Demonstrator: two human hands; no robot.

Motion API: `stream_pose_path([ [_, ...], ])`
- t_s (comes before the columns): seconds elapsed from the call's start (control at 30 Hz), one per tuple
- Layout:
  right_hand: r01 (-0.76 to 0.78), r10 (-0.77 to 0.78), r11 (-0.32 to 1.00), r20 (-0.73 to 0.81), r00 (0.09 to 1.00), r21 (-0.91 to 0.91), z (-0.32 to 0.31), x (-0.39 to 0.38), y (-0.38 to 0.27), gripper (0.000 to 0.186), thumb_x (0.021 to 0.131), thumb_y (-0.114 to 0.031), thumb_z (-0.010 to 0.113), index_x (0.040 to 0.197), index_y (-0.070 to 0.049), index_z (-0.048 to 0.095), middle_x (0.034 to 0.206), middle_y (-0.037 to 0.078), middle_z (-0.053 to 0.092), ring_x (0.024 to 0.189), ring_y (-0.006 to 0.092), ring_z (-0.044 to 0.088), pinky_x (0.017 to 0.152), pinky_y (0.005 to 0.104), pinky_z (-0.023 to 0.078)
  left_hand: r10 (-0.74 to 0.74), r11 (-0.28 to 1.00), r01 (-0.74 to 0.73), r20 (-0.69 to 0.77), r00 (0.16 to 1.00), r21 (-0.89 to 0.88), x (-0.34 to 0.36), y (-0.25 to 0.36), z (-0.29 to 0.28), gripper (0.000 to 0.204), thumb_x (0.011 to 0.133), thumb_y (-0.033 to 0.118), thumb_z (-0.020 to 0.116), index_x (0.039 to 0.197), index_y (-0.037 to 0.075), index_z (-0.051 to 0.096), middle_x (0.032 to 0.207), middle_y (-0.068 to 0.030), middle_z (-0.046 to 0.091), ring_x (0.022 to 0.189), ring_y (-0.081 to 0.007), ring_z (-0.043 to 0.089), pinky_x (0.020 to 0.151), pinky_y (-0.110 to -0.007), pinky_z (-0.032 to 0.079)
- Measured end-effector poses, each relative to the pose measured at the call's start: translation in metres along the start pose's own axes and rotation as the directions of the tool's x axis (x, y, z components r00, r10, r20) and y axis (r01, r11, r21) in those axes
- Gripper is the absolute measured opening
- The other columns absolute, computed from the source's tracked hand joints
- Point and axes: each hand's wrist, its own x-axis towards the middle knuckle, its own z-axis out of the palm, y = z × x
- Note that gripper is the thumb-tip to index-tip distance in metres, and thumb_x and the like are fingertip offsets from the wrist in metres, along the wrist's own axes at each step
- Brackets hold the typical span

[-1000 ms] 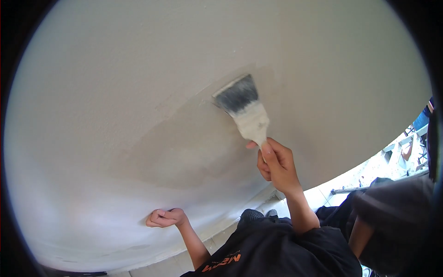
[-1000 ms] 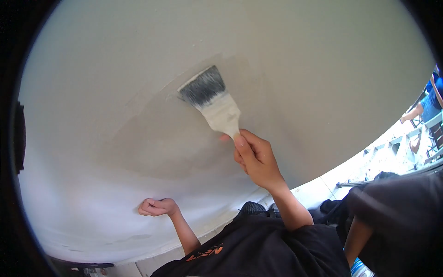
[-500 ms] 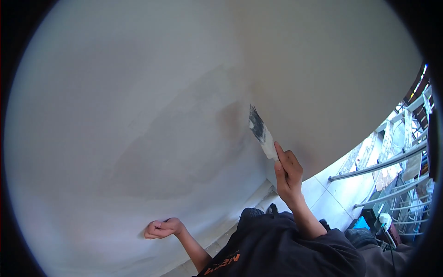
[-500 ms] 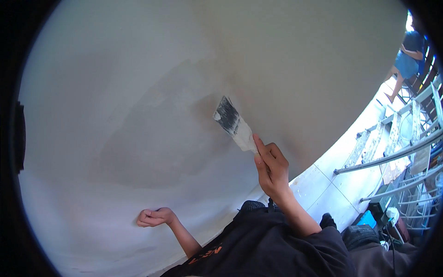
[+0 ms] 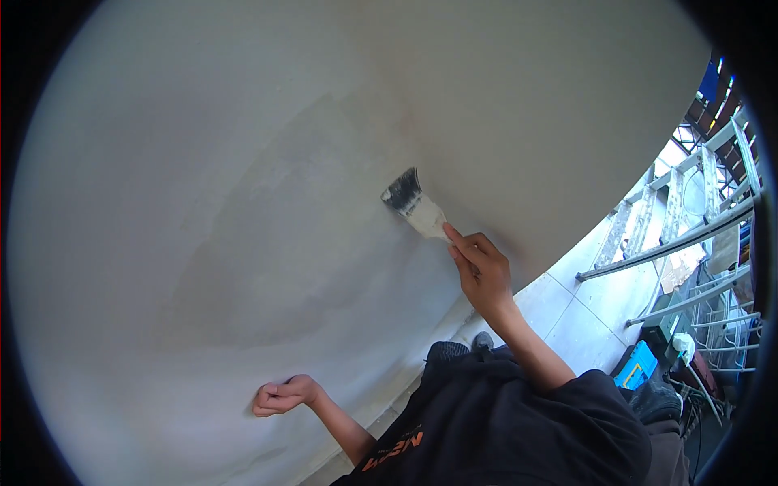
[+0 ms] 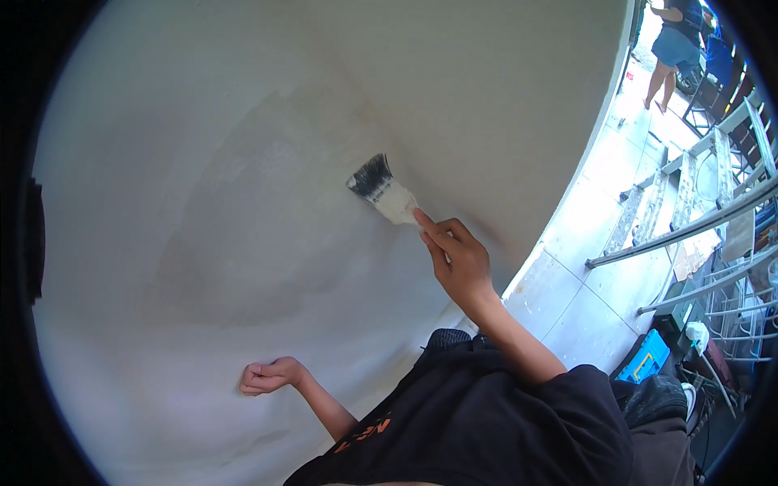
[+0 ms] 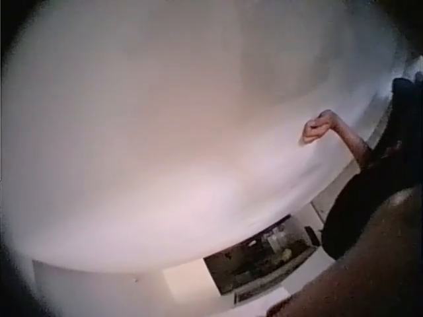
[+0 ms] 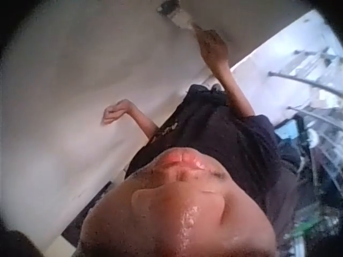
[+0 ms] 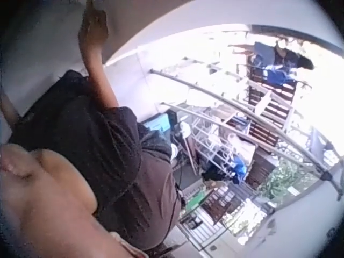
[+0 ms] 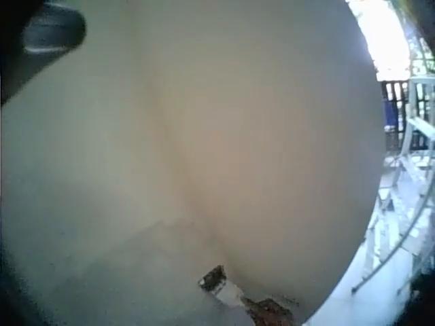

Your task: Painting a white wall with a paintbrush and dipping the brush into a paint bucket.

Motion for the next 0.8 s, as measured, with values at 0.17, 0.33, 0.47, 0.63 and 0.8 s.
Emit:
stream_pose_path([
  [0.17, 0.005, -0.006, 0.995, -0.003, 1.000, -0.104, -0.008, -0.020, 0.020, 0.035, 0.081, -0.002, 0.062, 0.113, -0.014, 0.063, 0.076, 0.004, 0.056, 0.054, 0.0125, 0.049, 0.049, 0.0255, 0.041, -0.034, 0.999, 0.034, -0.017, 0.999, -0.004, -0.001, -0.001, 0.001, 0.022, 0.086, 0.016, 0.043, 0.066, 0.006, 0.040, 0.072, -0.0057, 0.039, 0.073, -0.0210, 0.036, 0.067, -0.033, 0.030],
  [0.33, 0.114, -0.118, 0.992, -0.094, 0.989, -0.045, -0.003, -0.017, 0.008, 0.037, 0.079, 0.001, 0.063, 0.112, -0.014, 0.063, 0.075, 0.004, 0.056, 0.054, 0.0118, 0.050, 0.049, 0.0251, 0.041, -0.021, 1.000, 0.022, -0.021, 1.000, 0.010, 0.001, -0.006, -0.001, 0.023, 0.087, 0.016, 0.043, 0.066, 0.006, 0.040, 0.073, -0.0058, 0.039, 0.073, -0.0210, 0.037, 0.067, -0.033, 0.030],
  [0.47, 0.190, -0.182, 0.981, -0.131, 0.974, 0.044, 0.006, 0.010, -0.016, 0.035, 0.079, 0.004, 0.061, 0.112, -0.008, 0.063, 0.075, 0.005, 0.053, 0.055, 0.0112, 0.046, 0.048, 0.0217, 0.035, -0.023, 1.000, 0.023, -0.010, 1.000, 0.012, 0.001, -0.006, 0.000, 0.024, 0.088, 0.018, 0.043, 0.067, 0.006, 0.040, 0.074, -0.0063, 0.039, 0.072, -0.0214, 0.037, 0.067, -0.034, 0.030],
  [0.63, 0.088, -0.087, 0.992, 0.021, 0.996, -0.088, -0.004, 0.011, -0.005, 0.036, 0.079, 0.000, 0.063, 0.114, -0.009, 0.062, 0.075, 0.006, 0.054, 0.057, 0.0151, 0.051, 0.051, 0.0266, 0.041, 0.051, 0.999, -0.051, -0.030, 0.998, -0.001, -0.002, -0.005, 0.007, 0.026, 0.088, 0.022, 0.041, 0.067, 0.006, 0.040, 0.072, -0.0064, 0.038, 0.069, -0.0226, 0.037, 0.066, -0.034, 0.030],
  [0.8, 0.024, -0.007, 0.980, 0.091, 0.996, -0.195, -0.020, -0.005, 0.019, 0.037, 0.080, -0.003, 0.063, 0.116, -0.011, 0.060, 0.078, 0.008, 0.056, 0.060, 0.0205, 0.055, 0.056, 0.0321, 0.046, 0.118, 0.991, -0.112, -0.075, 0.990, 0.076, 0.020, 0.022, 0.005, 0.034, 0.093, 0.026, 0.039, 0.067, 0.006, 0.042, 0.067, -0.0072, 0.040, 0.063, -0.0249, 0.039, 0.060, -0.037, 0.031],
])
